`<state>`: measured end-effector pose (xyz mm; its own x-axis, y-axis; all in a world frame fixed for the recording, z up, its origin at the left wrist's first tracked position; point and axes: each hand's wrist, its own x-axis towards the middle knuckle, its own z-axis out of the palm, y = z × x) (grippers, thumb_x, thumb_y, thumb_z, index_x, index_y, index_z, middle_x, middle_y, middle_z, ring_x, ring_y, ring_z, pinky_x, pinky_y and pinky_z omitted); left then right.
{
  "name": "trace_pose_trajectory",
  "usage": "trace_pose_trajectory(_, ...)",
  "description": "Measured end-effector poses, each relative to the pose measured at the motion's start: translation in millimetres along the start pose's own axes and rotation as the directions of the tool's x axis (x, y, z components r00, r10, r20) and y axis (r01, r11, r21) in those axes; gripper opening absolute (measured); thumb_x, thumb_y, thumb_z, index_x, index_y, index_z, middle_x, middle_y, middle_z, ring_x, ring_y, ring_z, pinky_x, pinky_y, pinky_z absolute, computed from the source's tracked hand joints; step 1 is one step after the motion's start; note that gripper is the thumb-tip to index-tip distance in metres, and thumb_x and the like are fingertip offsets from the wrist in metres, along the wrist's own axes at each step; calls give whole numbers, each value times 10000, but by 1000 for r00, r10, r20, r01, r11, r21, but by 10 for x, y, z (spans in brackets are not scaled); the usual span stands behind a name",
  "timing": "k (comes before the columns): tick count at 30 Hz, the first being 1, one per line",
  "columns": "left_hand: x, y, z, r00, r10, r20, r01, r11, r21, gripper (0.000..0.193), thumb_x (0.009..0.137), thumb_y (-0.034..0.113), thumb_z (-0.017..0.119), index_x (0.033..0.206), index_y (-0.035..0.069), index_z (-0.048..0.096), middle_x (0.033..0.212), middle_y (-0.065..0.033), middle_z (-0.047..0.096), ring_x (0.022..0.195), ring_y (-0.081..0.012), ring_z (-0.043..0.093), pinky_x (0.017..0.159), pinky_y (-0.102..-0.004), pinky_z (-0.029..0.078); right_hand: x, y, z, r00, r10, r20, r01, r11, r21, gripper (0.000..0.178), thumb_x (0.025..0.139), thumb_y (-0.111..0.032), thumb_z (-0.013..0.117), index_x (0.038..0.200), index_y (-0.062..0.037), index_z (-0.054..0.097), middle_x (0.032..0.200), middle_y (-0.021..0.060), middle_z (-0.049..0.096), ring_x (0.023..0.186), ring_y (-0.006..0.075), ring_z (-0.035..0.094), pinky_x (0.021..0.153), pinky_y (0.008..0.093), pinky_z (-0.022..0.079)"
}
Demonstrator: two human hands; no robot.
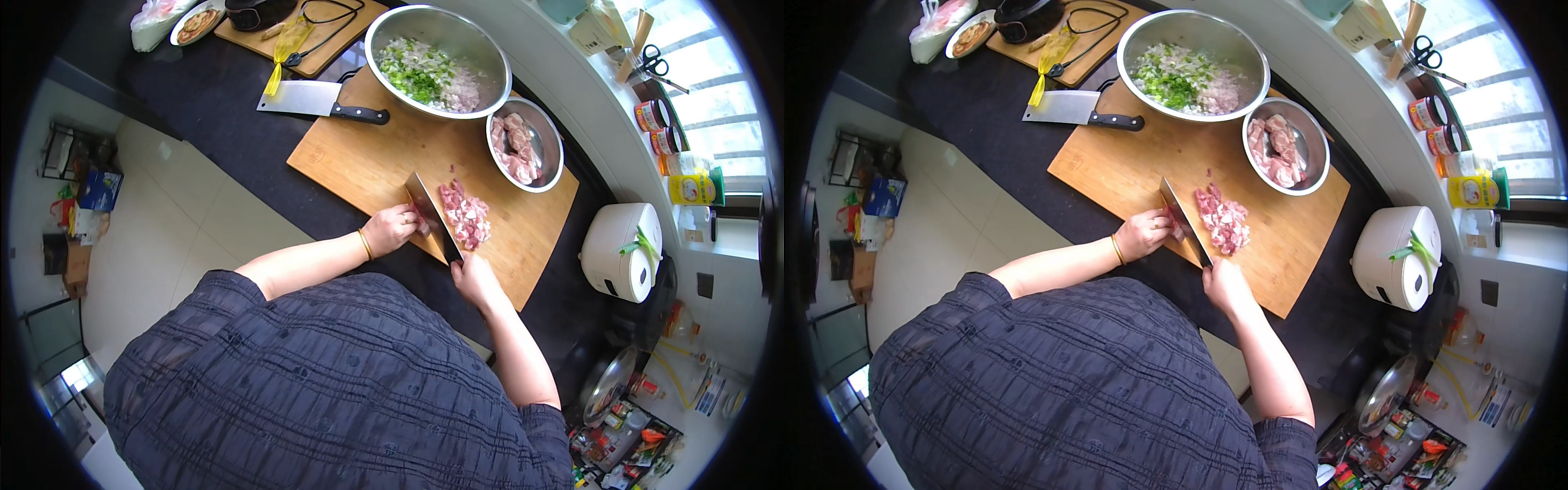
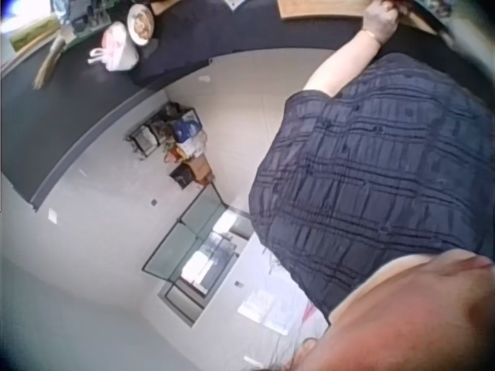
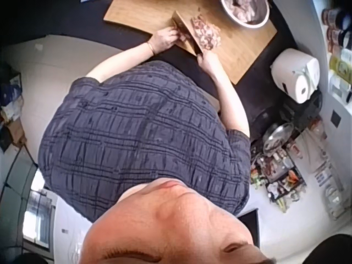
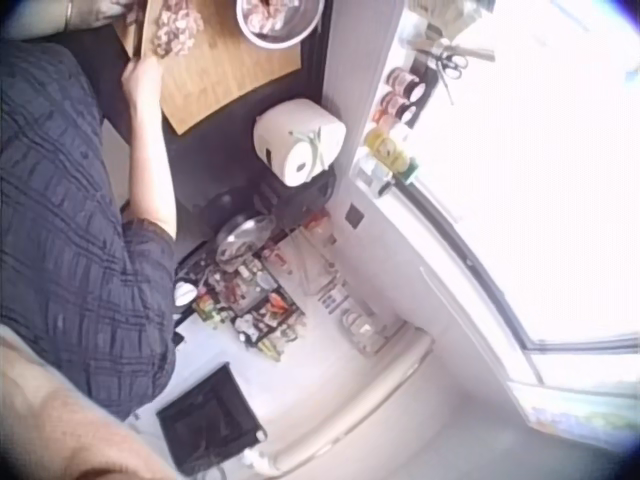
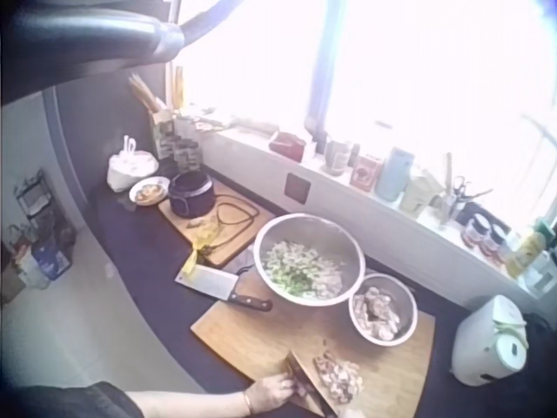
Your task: The person chops a piece of raw meat into small pieces on a wooden cutting board using a large cleaver. The person uses a second knife to help gather and stabilize the meat during the process. The chopped meat remains on the board as the video ends.
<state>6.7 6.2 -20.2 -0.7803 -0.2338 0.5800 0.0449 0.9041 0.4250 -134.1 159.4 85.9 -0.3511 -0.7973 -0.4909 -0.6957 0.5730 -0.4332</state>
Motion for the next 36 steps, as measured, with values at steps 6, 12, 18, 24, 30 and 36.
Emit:
trace_pose_trajectory(6, 33, 53, -36, 997, -74, -5, 74, 997, -39, 213, 632, 73, 613, 845, 75, 610, 838, -24, 570, 847, -210, 562, 750, -289, 481, 276, -66, 51, 998, -49, -26, 51, 997, 56, 172, 763, -113, 510, 821, 34, 579, 726, 266, 581, 742, 394, 587, 703, 449, 470)
trace_pose_trajectory(12, 40, 50, -50, 996, -88, -23, 88, 996, -15, 191, 634, 82, 616, 825, 80, 613, 837, -26, 573, 825, -203, 565, 732, -288, 482, 614, -339, 91, 994, -67, -87, 73, 995, 64, 186, 756, -116, 514, 841, 31, 592, 737, 254, 590, 746, 382, 594, 694, 445, 473)
trace_pose_trajectory(18, -3, 36, -18, 995, -100, 12, 100, 995, 7, 154, 630, 93, 618, 784, 86, 616, 846, -27, 583, 813, -198, 566, 716, -290, 483, 170, 106, 151, 990, -126, -60, 132, 986, 106, 201, 757, -96, 488, 895, 10, 588, 789, 272, 580, 786, 405, 578, 723, 454, 466)
trace_pose_trajectory(24, 3, 70, 1, 995, -99, 6, 98, 995, 17, 166, 634, 94, 620, 800, 89, 618, 856, -23, 591, 819, -197, 569, 732, -292, 481, 146, 259, 219, 999, -39, -25, 42, 991, 129, 225, 748, -142, 522, 899, 14, 580, 736, 271, 573, 746, 410, 576, 694, 449, 469)
trace_pose_trajectory(30, 49, 69, -56, 998, -61, 24, 61, 998, 10, 166, 647, 77, 620, 812, 82, 621, 854, -31, 596, 822, -195, 577, 743, -296, 482, 624, -109, 110, 967, 138, -215, -103, 981, 166, 261, 772, -171, 543, 886, 58, 594, 719, 266, 592, 711, 373, 604, 687, 435, 481)
trace_pose_trajectory(36, 81, 23, -18, 998, -65, -16, 65, 997, 48, 146, 660, 92, 629, 803, 66, 621, 853, -38, 598, 826, -199, 581, 723, -296, 488, 289, 69, 31, 896, -149, -418, 182, 982, 40, 254, 785, -174, 504, 744, 68, 572, 563, 210, 565, 420, 265, 574, 455, 362, 477)
